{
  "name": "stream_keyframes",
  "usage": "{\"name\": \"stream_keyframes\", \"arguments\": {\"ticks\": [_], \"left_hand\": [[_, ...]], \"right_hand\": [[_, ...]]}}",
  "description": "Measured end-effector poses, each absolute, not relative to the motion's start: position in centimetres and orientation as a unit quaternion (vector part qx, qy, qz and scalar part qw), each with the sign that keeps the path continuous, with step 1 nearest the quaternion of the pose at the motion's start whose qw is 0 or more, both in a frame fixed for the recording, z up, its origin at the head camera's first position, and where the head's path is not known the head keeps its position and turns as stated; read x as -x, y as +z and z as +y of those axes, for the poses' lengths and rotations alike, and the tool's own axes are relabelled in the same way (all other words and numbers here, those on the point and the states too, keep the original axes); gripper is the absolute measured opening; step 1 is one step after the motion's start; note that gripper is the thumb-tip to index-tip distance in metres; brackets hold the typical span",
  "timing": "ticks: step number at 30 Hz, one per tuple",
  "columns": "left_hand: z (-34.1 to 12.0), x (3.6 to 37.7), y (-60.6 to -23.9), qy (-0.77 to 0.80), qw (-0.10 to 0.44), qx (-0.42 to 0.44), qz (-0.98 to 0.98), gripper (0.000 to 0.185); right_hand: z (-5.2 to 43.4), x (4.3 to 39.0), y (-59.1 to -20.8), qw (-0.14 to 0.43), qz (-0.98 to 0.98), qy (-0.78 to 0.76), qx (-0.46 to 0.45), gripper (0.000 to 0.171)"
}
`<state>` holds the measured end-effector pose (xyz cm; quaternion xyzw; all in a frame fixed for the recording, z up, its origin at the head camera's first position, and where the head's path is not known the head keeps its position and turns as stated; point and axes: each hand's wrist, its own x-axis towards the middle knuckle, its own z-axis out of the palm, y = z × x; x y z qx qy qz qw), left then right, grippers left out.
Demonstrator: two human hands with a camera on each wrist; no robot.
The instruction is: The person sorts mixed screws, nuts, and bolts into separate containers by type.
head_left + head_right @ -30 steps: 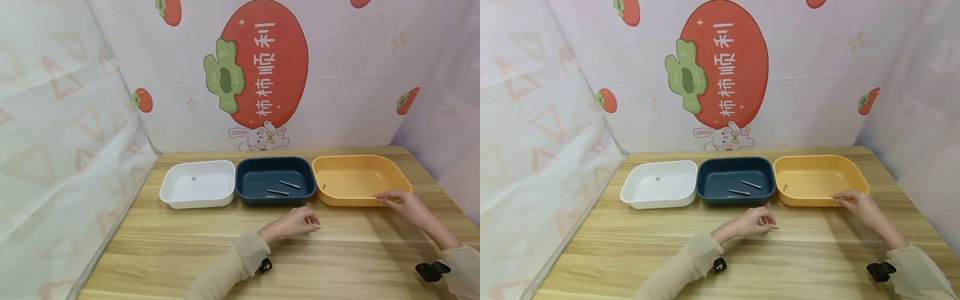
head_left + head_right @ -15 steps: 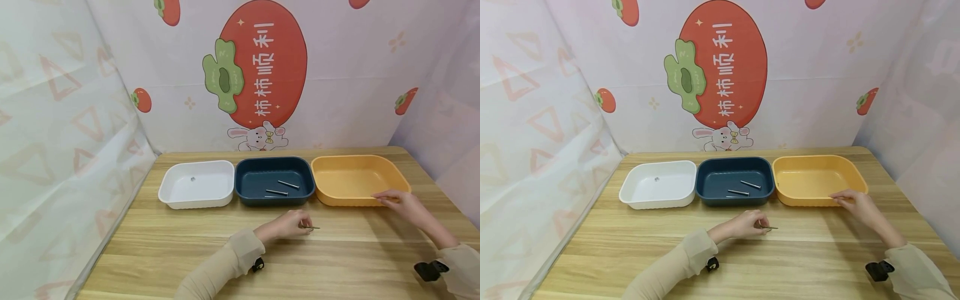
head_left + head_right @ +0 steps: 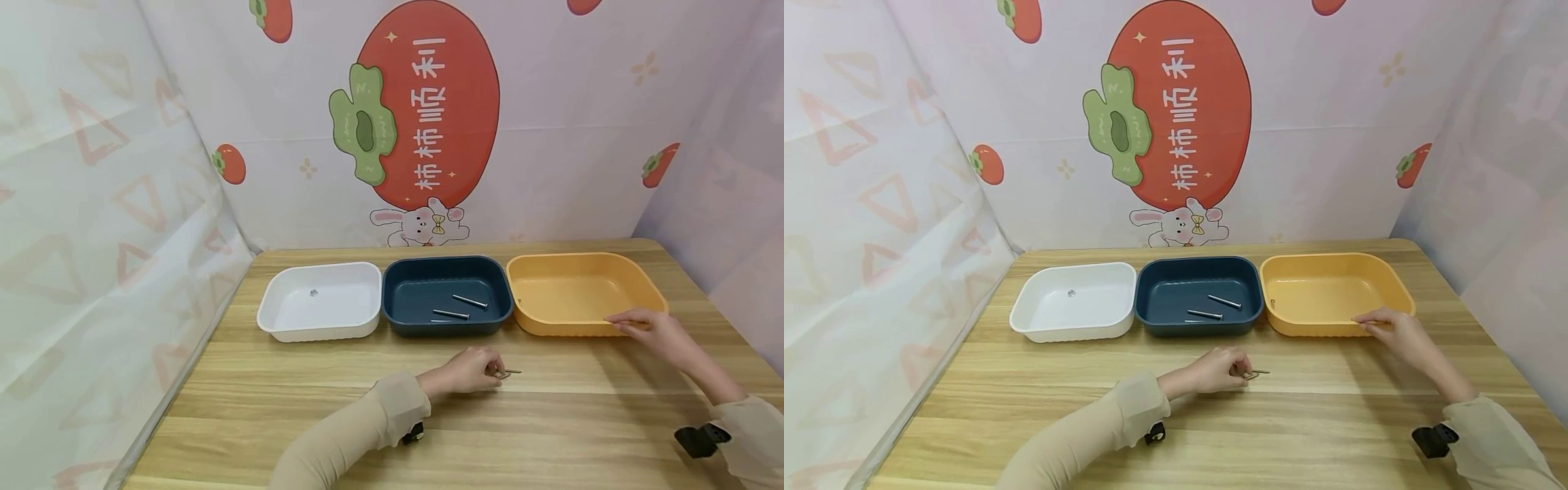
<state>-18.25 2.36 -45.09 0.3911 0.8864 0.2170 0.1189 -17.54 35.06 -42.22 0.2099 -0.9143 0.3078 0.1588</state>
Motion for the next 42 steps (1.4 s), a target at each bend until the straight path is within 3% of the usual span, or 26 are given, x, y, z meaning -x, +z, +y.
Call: {"name": "stream_keyframes", "arguments": {"ticks": [21,42], "left_hand": [[2.7,17.7,-45.8,0.225,0.104,-0.343,0.906,0.011],[2.8,17.5,-46.3,0.159,0.054,-0.383,0.908,0.005]], "right_hand": [[35.2,17.5,-42.2,0.151,-0.912,0.319,-0.208,0.012],[35.1,17.4,-42.3,0.153,-0.914,0.314,-0.207,0.012]]}}
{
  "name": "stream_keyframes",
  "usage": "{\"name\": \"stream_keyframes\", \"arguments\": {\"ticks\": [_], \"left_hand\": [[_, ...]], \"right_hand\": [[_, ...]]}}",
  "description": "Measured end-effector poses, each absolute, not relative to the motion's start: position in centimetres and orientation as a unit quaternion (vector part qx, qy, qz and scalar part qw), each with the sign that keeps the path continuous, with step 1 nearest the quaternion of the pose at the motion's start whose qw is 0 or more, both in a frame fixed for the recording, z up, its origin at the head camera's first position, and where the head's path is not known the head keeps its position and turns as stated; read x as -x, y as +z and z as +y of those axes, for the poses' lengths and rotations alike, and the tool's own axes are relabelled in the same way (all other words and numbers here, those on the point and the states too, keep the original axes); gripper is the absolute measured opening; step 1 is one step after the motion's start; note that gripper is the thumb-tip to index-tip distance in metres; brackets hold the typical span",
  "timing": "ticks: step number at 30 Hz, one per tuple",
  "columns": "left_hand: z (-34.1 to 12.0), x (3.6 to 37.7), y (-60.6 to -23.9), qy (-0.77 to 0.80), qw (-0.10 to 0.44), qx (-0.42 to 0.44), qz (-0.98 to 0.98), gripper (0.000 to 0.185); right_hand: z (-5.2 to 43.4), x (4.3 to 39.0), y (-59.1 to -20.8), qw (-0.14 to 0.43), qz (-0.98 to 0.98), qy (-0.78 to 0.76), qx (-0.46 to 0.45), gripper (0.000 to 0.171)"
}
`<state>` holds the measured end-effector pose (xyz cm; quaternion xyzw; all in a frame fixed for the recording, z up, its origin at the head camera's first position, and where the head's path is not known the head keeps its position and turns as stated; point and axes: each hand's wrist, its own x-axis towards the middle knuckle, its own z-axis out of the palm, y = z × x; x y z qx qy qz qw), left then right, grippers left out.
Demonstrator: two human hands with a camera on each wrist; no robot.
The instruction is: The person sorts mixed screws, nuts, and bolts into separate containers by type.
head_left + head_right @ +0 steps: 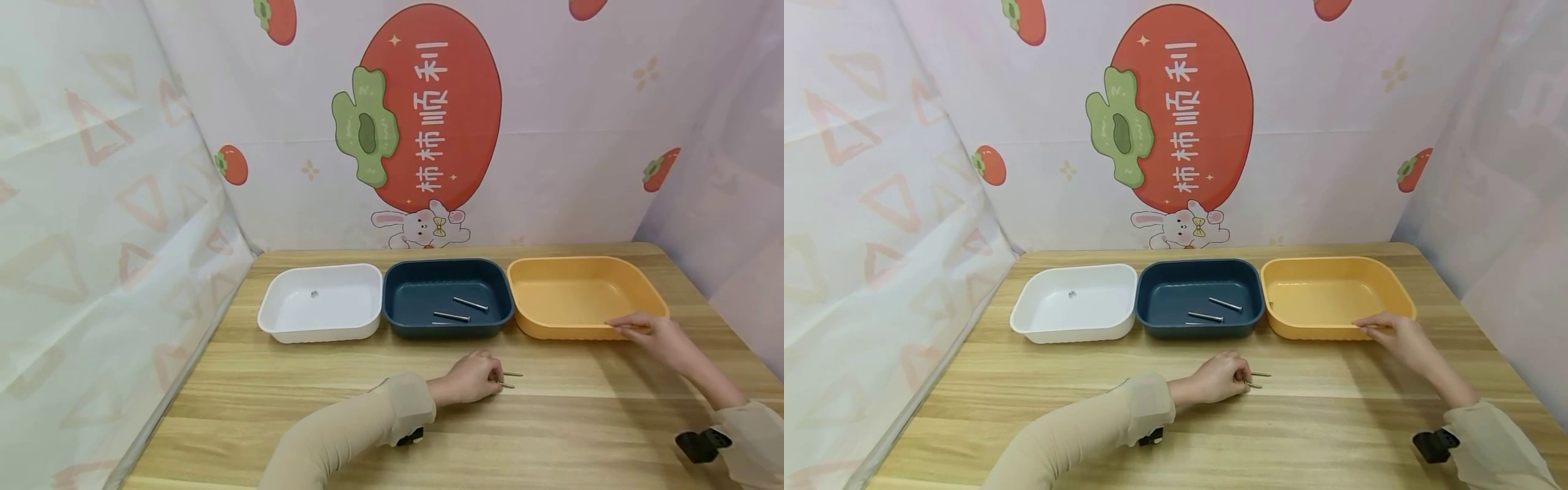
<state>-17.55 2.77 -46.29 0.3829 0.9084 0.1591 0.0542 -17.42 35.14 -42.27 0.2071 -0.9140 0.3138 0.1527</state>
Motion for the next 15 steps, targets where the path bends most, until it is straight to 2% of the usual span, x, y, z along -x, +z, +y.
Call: {"name": "stream_keyframes", "arguments": {"ticks": [15], "left_hand": [[2.46,17.70,-46.22,0.176,0.076,-0.405,0.894,0.004]], "right_hand": [[35.12,17.44,-42.33,0.156,-0.914,0.314,-0.203,0.012]]}}
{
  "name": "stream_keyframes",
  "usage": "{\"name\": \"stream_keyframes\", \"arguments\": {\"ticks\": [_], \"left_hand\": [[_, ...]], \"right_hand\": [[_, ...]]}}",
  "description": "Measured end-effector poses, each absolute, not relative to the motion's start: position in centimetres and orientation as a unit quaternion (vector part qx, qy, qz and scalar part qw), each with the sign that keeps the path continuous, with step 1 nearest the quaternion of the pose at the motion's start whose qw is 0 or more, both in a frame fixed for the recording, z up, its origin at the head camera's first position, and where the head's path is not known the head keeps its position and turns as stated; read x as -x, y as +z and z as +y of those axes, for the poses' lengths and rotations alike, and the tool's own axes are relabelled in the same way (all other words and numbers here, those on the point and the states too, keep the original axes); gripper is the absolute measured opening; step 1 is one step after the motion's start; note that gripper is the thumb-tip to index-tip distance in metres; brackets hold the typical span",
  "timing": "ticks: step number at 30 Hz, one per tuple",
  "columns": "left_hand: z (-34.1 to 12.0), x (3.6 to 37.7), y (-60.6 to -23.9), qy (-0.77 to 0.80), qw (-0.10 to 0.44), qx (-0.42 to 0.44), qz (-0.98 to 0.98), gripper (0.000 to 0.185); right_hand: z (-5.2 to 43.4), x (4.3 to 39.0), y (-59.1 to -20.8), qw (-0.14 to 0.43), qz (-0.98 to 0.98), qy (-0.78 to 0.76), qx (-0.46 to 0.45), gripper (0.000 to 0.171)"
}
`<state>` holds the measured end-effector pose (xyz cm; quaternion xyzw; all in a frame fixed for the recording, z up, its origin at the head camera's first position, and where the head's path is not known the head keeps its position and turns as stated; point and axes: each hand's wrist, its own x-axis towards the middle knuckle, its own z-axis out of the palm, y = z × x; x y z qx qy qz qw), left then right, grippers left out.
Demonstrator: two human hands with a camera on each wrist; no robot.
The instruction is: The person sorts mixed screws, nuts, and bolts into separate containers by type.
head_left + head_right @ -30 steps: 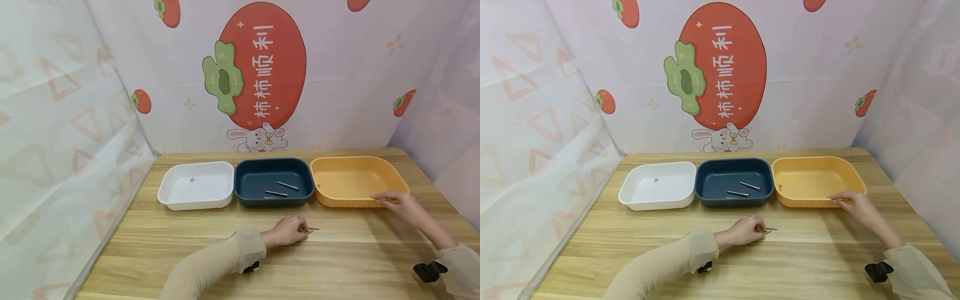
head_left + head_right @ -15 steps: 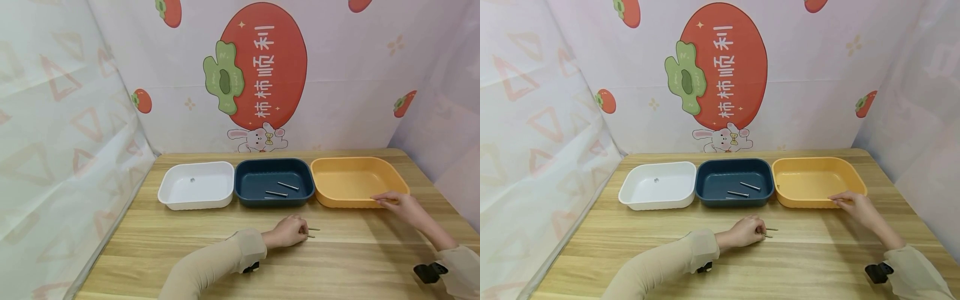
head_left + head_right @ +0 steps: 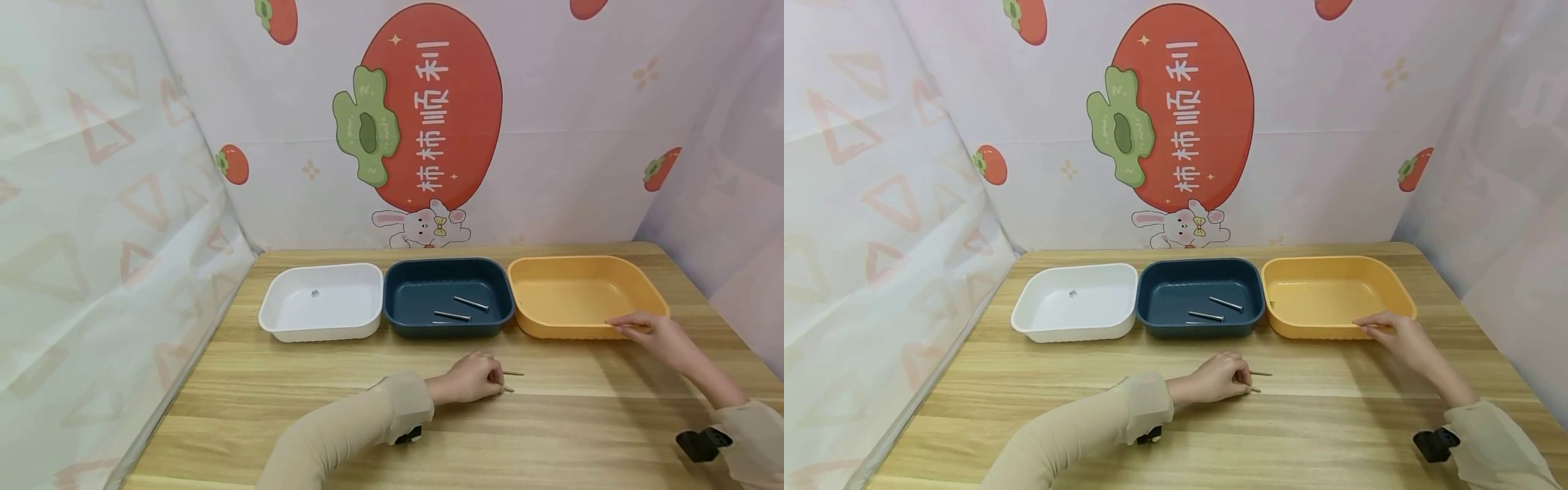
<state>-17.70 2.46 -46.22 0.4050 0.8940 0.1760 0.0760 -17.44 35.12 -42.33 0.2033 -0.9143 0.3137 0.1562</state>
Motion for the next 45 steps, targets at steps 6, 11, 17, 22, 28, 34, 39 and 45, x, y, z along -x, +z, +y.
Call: {"name": "stream_keyframes", "arguments": {"ticks": [6,11,17,22,28,34,39,45], "left_hand": [[2.6,17.7,-46.1,0.184,0.091,-0.397,0.895,0.003],[2.9,17.8,-45.6,0.196,0.099,-0.385,0.896,0.004],[3.1,18.0,-45.2,0.225,0.088,-0.382,0.892,0.004],[3.4,18.0,-44.8,0.234,0.083,-0.383,0.890,0.004],[3.9,18.4,-44.3,0.256,0.076,-0.381,0.885,0.004],[4.3,18.5,-43.7,0.280,0.061,-0.376,0.881,0.004],[4.8,18.6,-43.3,0.296,0.062,-0.366,0.880,0.005],[5.4,19.1,-43.0,0.323,0.039,-0.363,0.873,0.006]], "right_hand": [[35.0,17.4,-42.3,0.160,-0.910,0.314,-0.217,0.012],[35.1,17.4,-42.3,0.151,-0.908,0.324,-0.217,0.011],[35.1,17.4,-42.3,0.151,-0.905,0.332,-0.218,0.011],[35.1,17.4,-42.3,0.151,-0.905,0.332,-0.216,0.011],[35.1,17.4,-42.4,0.155,-0.905,0.331,-0.218,0.011],[35.1,17.4,-42.4,0.158,-0.904,0.331,-0.221,0.010],[35.2,17.4,-42.5,0.156,-0.905,0.329,-0.220,0.010],[35.2,17.4,-42.5,0.157,-0.907,0.324,-0.219,0.010]]}}
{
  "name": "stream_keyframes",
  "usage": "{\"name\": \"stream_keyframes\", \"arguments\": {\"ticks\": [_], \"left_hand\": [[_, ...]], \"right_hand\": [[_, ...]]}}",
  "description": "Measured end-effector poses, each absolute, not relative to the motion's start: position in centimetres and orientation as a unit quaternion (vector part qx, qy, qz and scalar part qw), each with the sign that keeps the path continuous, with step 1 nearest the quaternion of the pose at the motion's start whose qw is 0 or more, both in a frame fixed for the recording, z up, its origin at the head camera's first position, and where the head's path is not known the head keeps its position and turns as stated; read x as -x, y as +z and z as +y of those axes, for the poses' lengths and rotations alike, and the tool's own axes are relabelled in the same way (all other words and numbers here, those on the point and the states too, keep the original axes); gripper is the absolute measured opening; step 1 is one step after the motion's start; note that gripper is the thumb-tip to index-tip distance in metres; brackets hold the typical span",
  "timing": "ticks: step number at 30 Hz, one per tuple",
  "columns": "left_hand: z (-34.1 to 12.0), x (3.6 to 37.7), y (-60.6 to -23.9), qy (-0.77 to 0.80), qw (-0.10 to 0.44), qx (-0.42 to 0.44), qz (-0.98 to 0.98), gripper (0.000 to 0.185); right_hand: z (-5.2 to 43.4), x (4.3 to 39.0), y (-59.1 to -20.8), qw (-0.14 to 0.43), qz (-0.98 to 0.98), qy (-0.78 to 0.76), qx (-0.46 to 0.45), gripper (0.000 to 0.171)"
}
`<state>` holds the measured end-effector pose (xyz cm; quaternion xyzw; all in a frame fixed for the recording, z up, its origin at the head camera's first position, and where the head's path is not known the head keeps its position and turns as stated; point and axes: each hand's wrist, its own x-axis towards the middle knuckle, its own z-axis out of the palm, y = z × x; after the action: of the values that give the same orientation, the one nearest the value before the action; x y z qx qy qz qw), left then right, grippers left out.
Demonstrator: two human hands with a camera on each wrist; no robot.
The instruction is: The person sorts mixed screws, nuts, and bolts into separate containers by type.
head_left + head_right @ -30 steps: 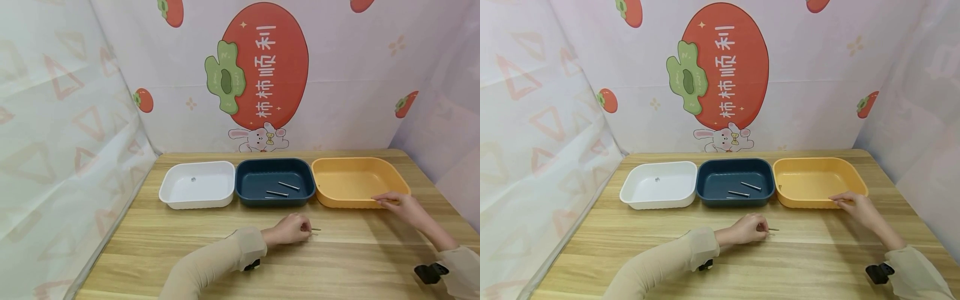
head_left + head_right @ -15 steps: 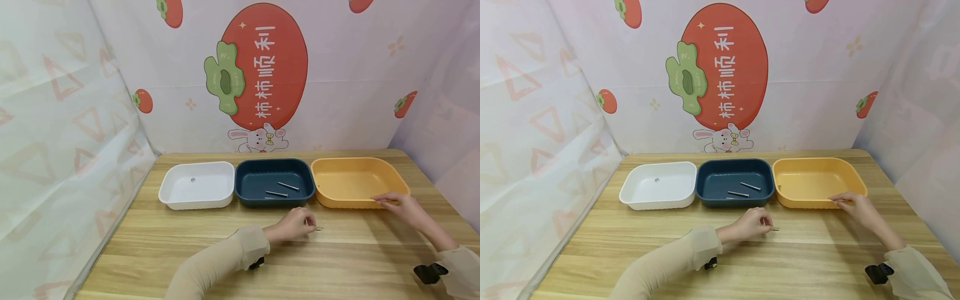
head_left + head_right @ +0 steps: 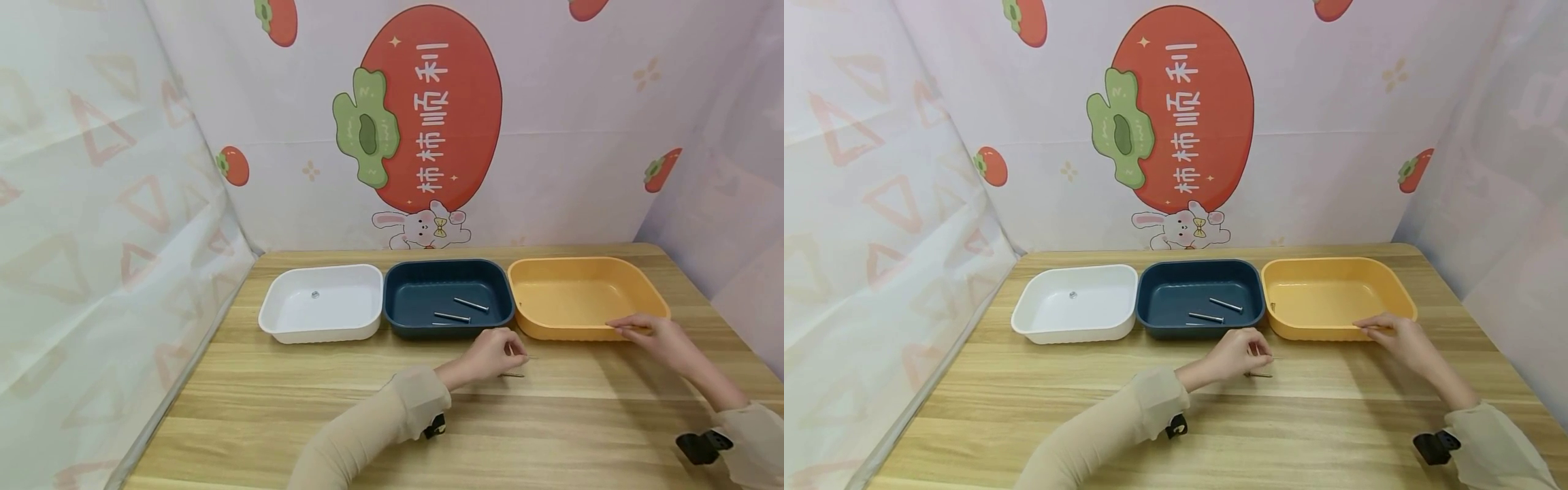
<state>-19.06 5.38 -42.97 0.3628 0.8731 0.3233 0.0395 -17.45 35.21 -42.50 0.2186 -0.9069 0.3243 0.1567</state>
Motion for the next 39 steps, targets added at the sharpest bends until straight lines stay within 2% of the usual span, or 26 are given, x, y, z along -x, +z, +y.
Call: {"name": "stream_keyframes", "arguments": {"ticks": [9,20,39], "left_hand": [[6.0,19.8,-42.5,0.381,0.046,-0.321,0.866,0.006],[7.0,20.4,-42.1,0.433,0.007,-0.288,0.854,0.007],[9.0,21.4,-42.1,0.438,-0.026,-0.252,0.863,0.006]], "right_hand": [[35.3,17.4,-42.5,0.154,-0.907,0.329,-0.214,0.011],[35.2,17.5,-42.6,0.163,-0.903,0.327,-0.225,0.012],[35.1,17.4,-42.4,0.166,-0.910,0.311,-0.218,0.012]]}}
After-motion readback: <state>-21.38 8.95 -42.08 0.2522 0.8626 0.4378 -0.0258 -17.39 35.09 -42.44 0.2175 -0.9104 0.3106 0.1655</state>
